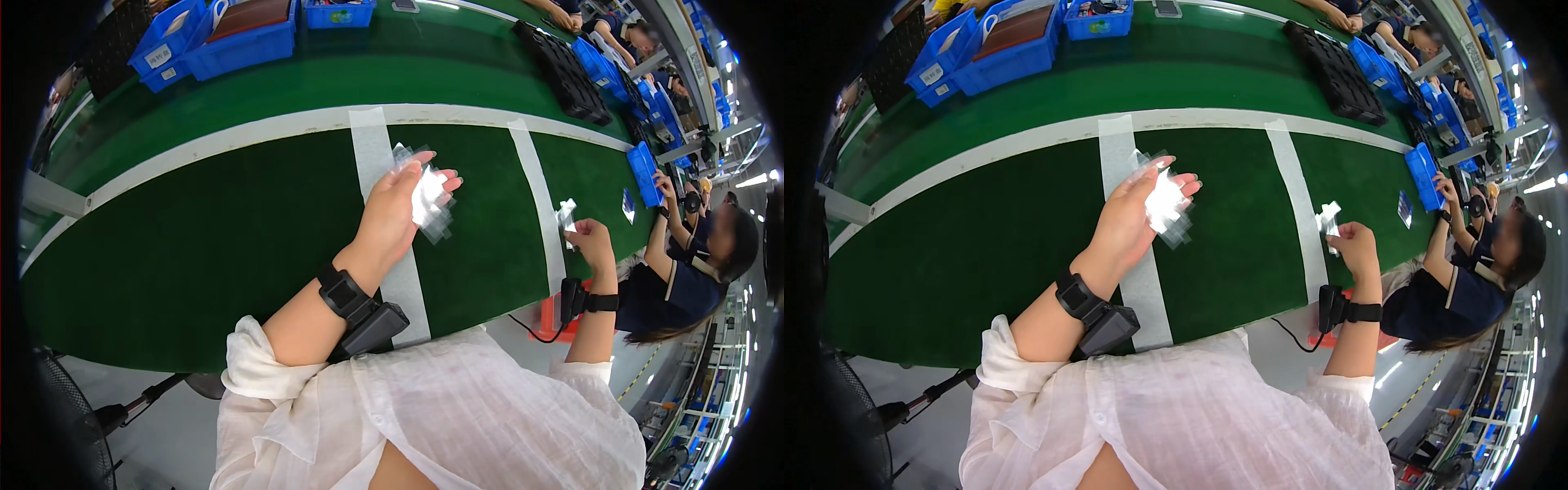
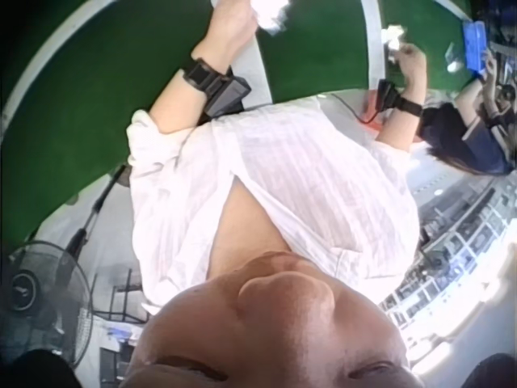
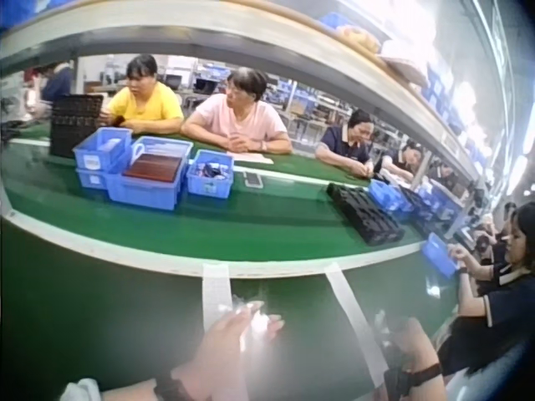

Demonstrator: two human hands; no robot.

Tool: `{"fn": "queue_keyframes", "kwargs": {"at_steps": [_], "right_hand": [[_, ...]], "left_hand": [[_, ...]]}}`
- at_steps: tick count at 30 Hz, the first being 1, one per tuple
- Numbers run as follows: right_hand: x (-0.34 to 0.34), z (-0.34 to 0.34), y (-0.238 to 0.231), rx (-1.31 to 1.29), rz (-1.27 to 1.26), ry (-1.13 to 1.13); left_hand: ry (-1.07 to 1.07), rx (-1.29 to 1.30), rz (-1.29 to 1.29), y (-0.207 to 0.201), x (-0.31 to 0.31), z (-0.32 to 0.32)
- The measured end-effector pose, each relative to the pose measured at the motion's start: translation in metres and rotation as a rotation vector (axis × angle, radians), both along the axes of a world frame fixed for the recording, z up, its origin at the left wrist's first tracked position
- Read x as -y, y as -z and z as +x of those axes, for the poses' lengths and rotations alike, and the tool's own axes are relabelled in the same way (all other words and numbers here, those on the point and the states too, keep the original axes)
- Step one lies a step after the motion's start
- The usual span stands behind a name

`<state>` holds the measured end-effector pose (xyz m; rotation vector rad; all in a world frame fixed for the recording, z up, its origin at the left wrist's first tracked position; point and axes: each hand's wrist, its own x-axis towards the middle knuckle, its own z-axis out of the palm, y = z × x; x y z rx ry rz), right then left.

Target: Assemble small electronic or plastic components into a multi-slotted tray on a factory production line.

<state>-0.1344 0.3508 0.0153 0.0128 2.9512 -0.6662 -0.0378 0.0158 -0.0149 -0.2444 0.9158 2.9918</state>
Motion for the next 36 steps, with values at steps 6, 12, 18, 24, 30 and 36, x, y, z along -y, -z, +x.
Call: {"fn": "queue_keyframes", "kwargs": {"at_steps": [6,12,18,24,30,36], "right_hand": [[-0.009,0.0,0.0,0.076,-0.458,0.192],[-0.009,-0.006,-0.011,0.03,-0.544,0.229],[-0.006,-0.009,-0.012,0.152,-0.771,0.221],[0.019,-0.002,0.008,-0.013,-0.698,0.27],[0.038,0.001,0.01,-0.121,-0.582,0.253],[0.019,-0.006,0.018,-0.223,-0.74,0.179]], "left_hand": [[0.005,-0.006,0.005,0.0,0.0,0.0],[-0.006,0.017,0.008,0.002,-0.001,0.0],[0.005,0.003,-0.031,0.0,0.0,0.0],[0.0,0.004,-0.041,-0.002,0.0,0.0],[0.005,0.003,-0.072,-0.001,0.001,0.0],[0.003,-0.003,-0.068,-0.003,0.0,0.0]]}}
